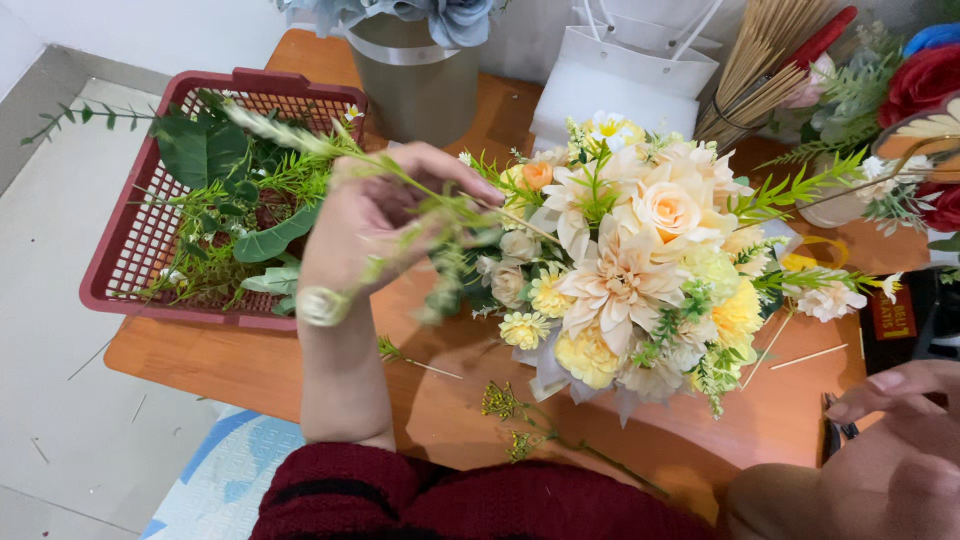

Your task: The person arranges artificial flowers and foliage by inserting stems into a central bouquet and adjusting the placement of leaves and blooms by hand.

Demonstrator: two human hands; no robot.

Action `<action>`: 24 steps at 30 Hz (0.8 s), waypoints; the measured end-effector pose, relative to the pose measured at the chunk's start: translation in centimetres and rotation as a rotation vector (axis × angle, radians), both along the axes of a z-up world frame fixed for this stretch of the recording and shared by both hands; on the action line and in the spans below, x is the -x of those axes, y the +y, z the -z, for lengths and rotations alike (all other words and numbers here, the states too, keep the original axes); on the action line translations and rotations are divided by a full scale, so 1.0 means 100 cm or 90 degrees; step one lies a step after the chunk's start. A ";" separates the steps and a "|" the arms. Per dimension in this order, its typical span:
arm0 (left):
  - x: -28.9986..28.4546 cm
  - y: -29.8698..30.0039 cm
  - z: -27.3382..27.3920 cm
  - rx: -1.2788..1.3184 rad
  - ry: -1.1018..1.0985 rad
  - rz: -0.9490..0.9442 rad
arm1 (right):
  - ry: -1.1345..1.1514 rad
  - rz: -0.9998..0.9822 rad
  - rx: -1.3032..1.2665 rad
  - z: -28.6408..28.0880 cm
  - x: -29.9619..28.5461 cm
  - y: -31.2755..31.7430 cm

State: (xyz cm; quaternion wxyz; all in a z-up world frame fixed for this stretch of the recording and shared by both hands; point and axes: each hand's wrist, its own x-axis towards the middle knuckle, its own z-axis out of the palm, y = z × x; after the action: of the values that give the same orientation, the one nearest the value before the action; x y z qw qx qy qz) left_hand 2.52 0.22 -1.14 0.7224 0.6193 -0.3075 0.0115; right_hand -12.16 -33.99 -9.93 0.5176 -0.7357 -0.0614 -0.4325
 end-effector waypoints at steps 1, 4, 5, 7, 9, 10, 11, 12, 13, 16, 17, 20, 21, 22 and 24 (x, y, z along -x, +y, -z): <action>-0.006 0.003 0.007 -0.020 0.018 0.110 | 0.001 -0.012 -0.004 0.002 0.000 -0.004; 0.003 -0.013 -0.006 -0.083 0.086 0.108 | 0.002 0.010 0.078 0.000 -0.002 -0.005; 0.001 -0.016 -0.002 -0.083 0.086 0.107 | 0.002 0.010 0.078 0.002 -0.003 -0.004; -0.004 -0.021 0.006 -0.249 -0.065 0.066 | -0.032 0.014 0.014 0.006 -0.005 -0.003; -0.003 -0.026 0.006 -0.232 -0.047 0.048 | -0.034 0.014 0.005 0.013 -0.004 -0.011; -0.002 -0.028 0.006 -0.215 -0.029 0.031 | -0.037 0.015 -0.005 0.017 -0.003 -0.014; -0.001 -0.027 0.006 -0.216 -0.030 0.031 | -0.037 0.015 -0.006 0.013 -0.004 -0.010; -0.001 -0.027 0.006 -0.239 -0.088 0.012 | -0.036 0.022 0.016 0.009 -0.004 -0.006; 0.000 -0.026 0.006 -0.261 -0.145 -0.007 | -0.035 0.029 0.037 0.005 -0.004 -0.002; 0.002 -0.026 0.000 -0.232 -0.126 0.003 | -0.017 0.015 -0.041 0.012 -0.002 -0.010; 0.002 -0.027 0.005 -0.232 -0.125 0.002 | -0.017 0.015 -0.041 0.013 -0.003 -0.010; 0.002 -0.027 0.015 -0.208 -0.020 -0.008 | -0.037 0.029 -0.004 0.016 -0.004 -0.014; 0.001 -0.027 0.016 -0.209 -0.018 -0.006 | -0.030 0.017 0.000 0.019 -0.004 -0.018; 0.000 -0.026 0.018 -0.210 -0.017 -0.004 | -0.023 0.004 0.004 0.022 -0.003 -0.022; -0.001 -0.028 0.015 -0.216 0.000 -0.037 | -0.038 0.018 0.021 0.018 -0.005 -0.014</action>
State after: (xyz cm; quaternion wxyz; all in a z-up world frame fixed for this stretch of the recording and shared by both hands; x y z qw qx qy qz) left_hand 2.62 -2.58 -2.64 0.6068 0.7410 -0.2870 -0.0201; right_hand -11.66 -35.39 -11.78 0.4972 -0.7316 -0.0732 -0.4607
